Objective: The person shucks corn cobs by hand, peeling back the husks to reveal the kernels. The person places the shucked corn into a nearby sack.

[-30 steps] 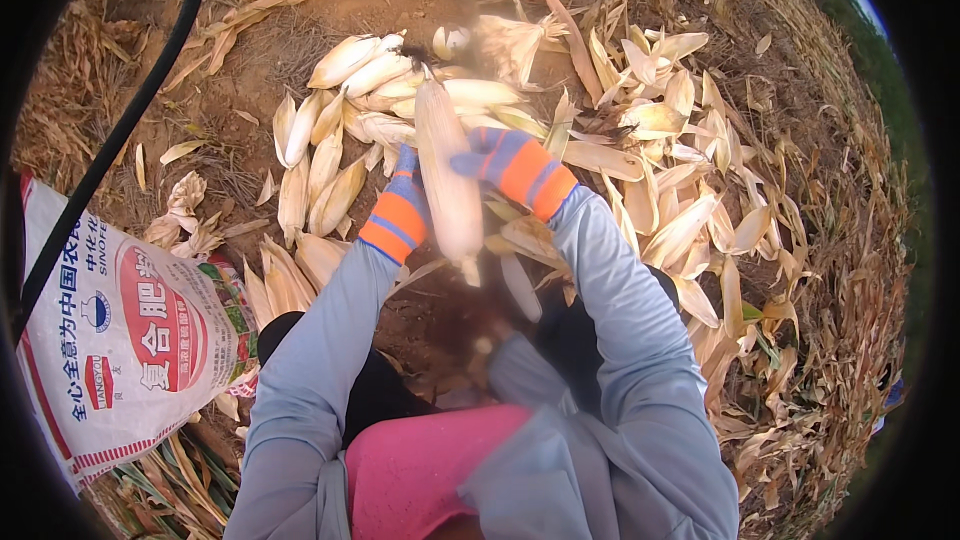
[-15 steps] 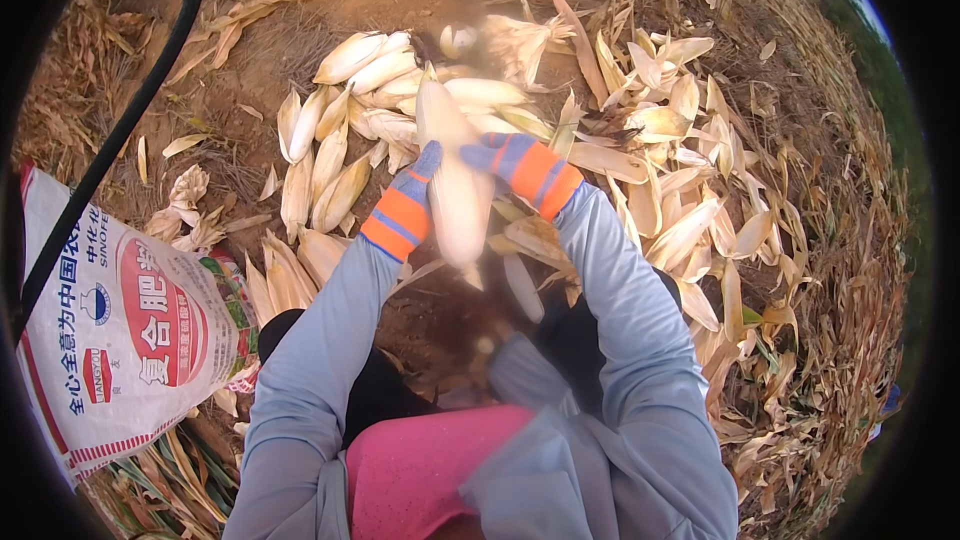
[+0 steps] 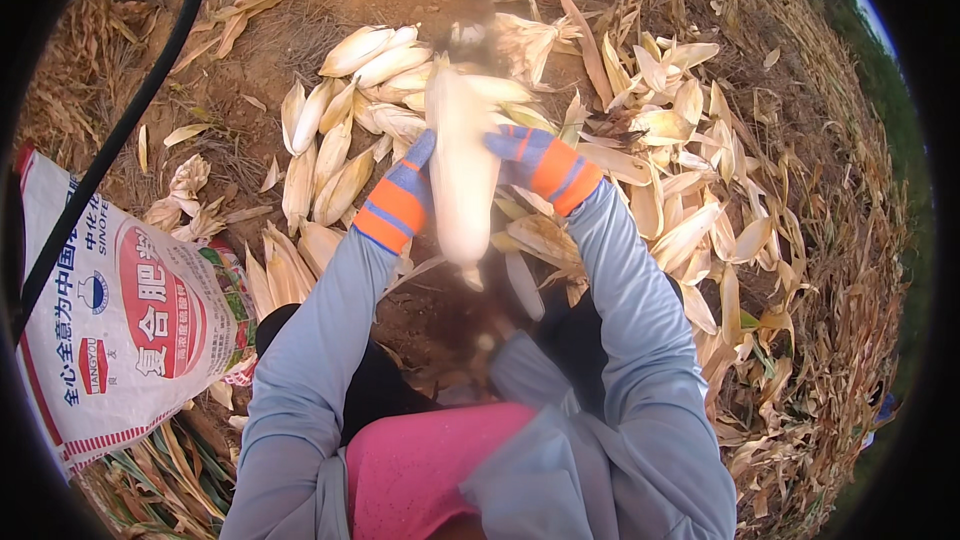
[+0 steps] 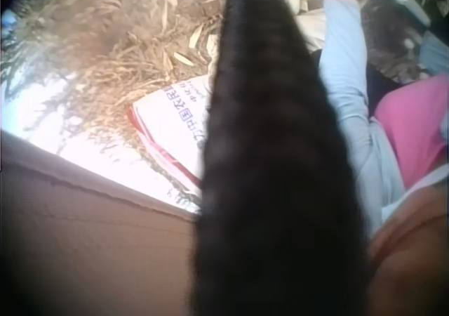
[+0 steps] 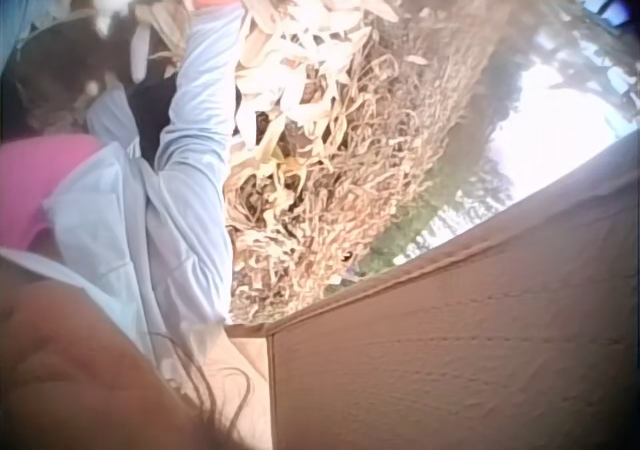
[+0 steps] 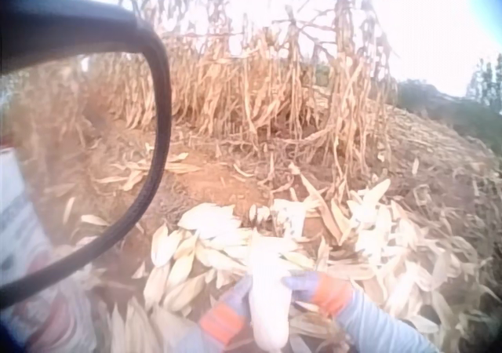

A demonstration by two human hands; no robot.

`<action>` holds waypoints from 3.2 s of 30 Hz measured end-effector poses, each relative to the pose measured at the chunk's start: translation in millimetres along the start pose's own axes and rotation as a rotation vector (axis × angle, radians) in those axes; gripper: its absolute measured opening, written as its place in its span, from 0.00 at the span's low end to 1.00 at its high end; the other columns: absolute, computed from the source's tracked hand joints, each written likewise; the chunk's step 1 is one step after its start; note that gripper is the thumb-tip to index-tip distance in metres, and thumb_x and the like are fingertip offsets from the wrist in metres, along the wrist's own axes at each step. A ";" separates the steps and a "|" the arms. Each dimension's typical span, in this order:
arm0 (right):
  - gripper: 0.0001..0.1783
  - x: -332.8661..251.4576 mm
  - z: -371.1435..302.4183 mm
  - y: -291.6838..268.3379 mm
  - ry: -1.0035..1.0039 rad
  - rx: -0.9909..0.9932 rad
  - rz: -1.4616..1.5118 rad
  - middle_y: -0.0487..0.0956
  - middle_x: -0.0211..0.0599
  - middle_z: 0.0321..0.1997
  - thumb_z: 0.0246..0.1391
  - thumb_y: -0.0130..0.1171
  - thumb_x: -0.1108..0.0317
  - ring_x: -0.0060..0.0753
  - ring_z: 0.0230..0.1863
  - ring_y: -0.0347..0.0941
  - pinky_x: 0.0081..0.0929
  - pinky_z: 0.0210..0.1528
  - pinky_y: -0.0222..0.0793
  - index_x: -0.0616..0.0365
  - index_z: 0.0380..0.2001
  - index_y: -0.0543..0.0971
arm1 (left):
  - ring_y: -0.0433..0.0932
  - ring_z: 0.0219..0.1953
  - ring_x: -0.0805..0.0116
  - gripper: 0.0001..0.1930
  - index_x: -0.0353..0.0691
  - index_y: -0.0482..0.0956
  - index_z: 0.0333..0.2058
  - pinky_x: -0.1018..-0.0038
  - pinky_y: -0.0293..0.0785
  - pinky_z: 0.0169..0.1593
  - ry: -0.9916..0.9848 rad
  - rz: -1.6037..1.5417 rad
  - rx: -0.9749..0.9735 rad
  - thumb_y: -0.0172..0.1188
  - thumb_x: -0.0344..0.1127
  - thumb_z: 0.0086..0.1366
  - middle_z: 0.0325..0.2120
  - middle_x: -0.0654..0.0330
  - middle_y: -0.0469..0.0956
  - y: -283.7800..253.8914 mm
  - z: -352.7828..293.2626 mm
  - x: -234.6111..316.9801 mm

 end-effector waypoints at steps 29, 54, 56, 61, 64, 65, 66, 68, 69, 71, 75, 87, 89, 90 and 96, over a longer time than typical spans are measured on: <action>0.34 -1.6 7.4 14.5 -0.059 -0.004 0.068 0.67 0.42 0.49 0.46 0.53 0.50 0.36 0.50 0.64 0.33 0.53 0.57 0.63 0.51 0.62 | 0.60 0.53 0.58 0.25 0.39 0.56 0.53 0.66 0.53 0.56 0.028 0.632 -0.144 0.47 0.41 0.59 0.52 0.51 0.59 8.1 2.7 -7.0; 0.38 -8.5 7.3 25.5 -0.106 -0.021 0.089 0.66 0.38 0.52 0.42 0.57 0.48 0.35 0.53 0.61 0.34 0.55 0.56 0.57 0.53 0.60 | 0.69 0.44 0.62 0.35 0.40 0.61 0.51 0.66 0.67 0.46 -0.135 0.034 -0.077 0.40 0.63 0.55 0.45 0.55 0.68 12.4 -18.3 -2.4; 0.39 -7.3 7.9 22.3 -0.113 -0.008 0.080 0.66 0.38 0.52 0.41 0.57 0.47 0.36 0.53 0.61 0.34 0.55 0.56 0.58 0.53 0.60 | 0.70 0.43 0.62 0.36 0.40 0.61 0.51 0.66 0.68 0.45 -0.132 0.039 -0.078 0.40 0.65 0.54 0.44 0.55 0.69 13.3 -21.5 -2.5; 0.39 -3.9 9.7 11.2 -0.104 0.004 0.084 0.66 0.39 0.51 0.41 0.57 0.47 0.36 0.53 0.61 0.35 0.55 0.55 0.60 0.52 0.61 | 0.69 0.44 0.62 0.37 0.40 0.61 0.51 0.65 0.68 0.46 -0.119 -0.022 -0.113 0.38 0.66 0.54 0.45 0.55 0.68 17.4 -17.6 1.1; 0.38 -6.3 6.1 16.5 -0.110 -0.016 0.047 0.69 0.42 0.48 0.40 0.58 0.47 0.38 0.50 0.64 0.35 0.53 0.58 0.63 0.49 0.64 | 0.69 0.44 0.62 0.38 0.40 0.61 0.51 0.65 0.67 0.46 -0.107 -0.040 -0.136 0.37 0.66 0.53 0.45 0.55 0.68 18.2 -16.4 4.8; 0.39 -5.1 5.3 16.0 -0.091 -0.036 0.038 0.67 0.42 0.50 0.40 0.58 0.48 0.37 0.51 0.63 0.34 0.54 0.57 0.63 0.51 0.62 | 0.69 0.45 0.61 0.38 0.40 0.61 0.51 0.65 0.67 0.46 -0.105 -0.045 -0.145 0.37 0.67 0.53 0.45 0.55 0.68 19.8 -16.0 5.8; 0.40 -3.7 4.5 14.1 -0.071 -0.057 0.029 0.66 0.42 0.51 0.41 0.58 0.49 0.37 0.52 0.62 0.33 0.54 0.56 0.62 0.52 0.59 | 0.68 0.45 0.61 0.38 0.40 0.61 0.51 0.65 0.67 0.47 -0.101 -0.048 -0.152 0.37 0.67 0.53 0.45 0.55 0.68 20.7 -15.9 6.8; 0.42 -6.7 4.8 17.7 -0.091 -0.078 0.009 0.64 0.42 0.52 0.40 0.59 0.50 0.36 0.53 0.61 0.32 0.55 0.56 0.61 0.54 0.57 | 0.68 0.45 0.61 0.38 0.40 0.60 0.52 0.65 0.66 0.47 -0.098 -0.056 -0.168 0.36 0.67 0.53 0.46 0.55 0.67 22.2 -15.5 7.8; 0.42 -12.2 4.9 24.3 -0.130 -0.079 -0.002 0.64 0.42 0.52 0.39 0.60 0.50 0.36 0.52 0.62 0.32 0.55 0.56 0.61 0.54 0.57 | 0.68 0.45 0.61 0.39 0.40 0.60 0.52 0.65 0.66 0.47 -0.093 -0.056 -0.174 0.36 0.67 0.53 0.46 0.55 0.67 22.7 -15.1 8.9; 0.44 -17.4 2.8 29.8 -0.157 -0.062 -0.014 0.64 0.41 0.52 0.37 0.62 0.50 0.36 0.52 0.62 0.32 0.54 0.57 0.61 0.54 0.56 | 0.68 0.45 0.61 0.39 0.40 0.60 0.52 0.65 0.66 0.47 -0.092 -0.066 -0.190 0.35 0.68 0.52 0.46 0.55 0.67 24.5 -13.9 9.8; 0.45 -17.2 -1.0 33.5 -0.125 -0.032 -0.004 0.64 0.41 0.52 0.36 0.63 0.50 0.35 0.53 0.61 0.32 0.54 0.57 0.61 0.54 0.56 | 0.67 0.46 0.60 0.40 0.41 0.60 0.52 0.65 0.65 0.48 -0.089 -0.077 -0.229 0.34 0.69 0.52 0.46 0.55 0.66 31.1 -11.0 11.2; 0.38 -3.4 -1.0 15.9 -0.109 -0.126 -0.033 0.64 0.43 0.52 0.42 0.58 0.51 0.36 0.54 0.60 0.33 0.54 0.56 0.66 0.51 0.60 | 0.66 0.48 0.59 0.42 0.41 0.59 0.53 0.64 0.64 0.50 -0.082 -0.087 -0.295 0.30 0.71 0.51 0.48 0.54 0.65 46.6 -5.8 13.2; 0.37 -1.6 -0.5 12.1 -0.099 -0.160 -0.033 0.64 0.43 0.52 0.44 0.56 0.52 0.37 0.54 0.60 0.33 0.54 0.56 0.66 0.51 0.60 | 0.66 0.48 0.59 0.42 0.41 0.59 0.53 0.64 0.63 0.50 -0.081 -0.087 -0.297 0.30 0.71 0.50 0.48 0.54 0.65 46.8 -5.7 13.6; 0.36 -2.6 -0.6 13.4 -0.105 -0.185 -0.018 0.64 0.43 0.52 0.45 0.56 0.52 0.37 0.54 0.60 0.33 0.54 0.56 0.66 0.51 0.60 | 0.65 0.48 0.59 0.43 0.41 0.59 0.53 0.64 0.63 0.50 -0.081 -0.090 -0.295 0.29 0.72 0.50 0.48 0.54 0.65 46.4 -5.3 13.4; 0.33 -29.6 -4.4 44.0 -0.255 -0.078 -0.043 0.72 0.42 0.43 0.41 0.57 0.47 0.39 0.46 0.68 0.34 0.49 0.61 0.65 0.42 0.70 | 0.65 0.49 0.58 0.44 0.42 0.58 0.53 0.63 0.62 0.51 -0.071 -0.097 -0.273 0.28 0.73 0.50 0.49 0.54 0.64 40.6 -6.7 14.9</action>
Point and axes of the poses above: each hand's wrist, its own z-axis towards the middle knuckle, its own y-axis out of the palm, x = y × z, the point moved 9 cm from there along z, towards the middle knuckle
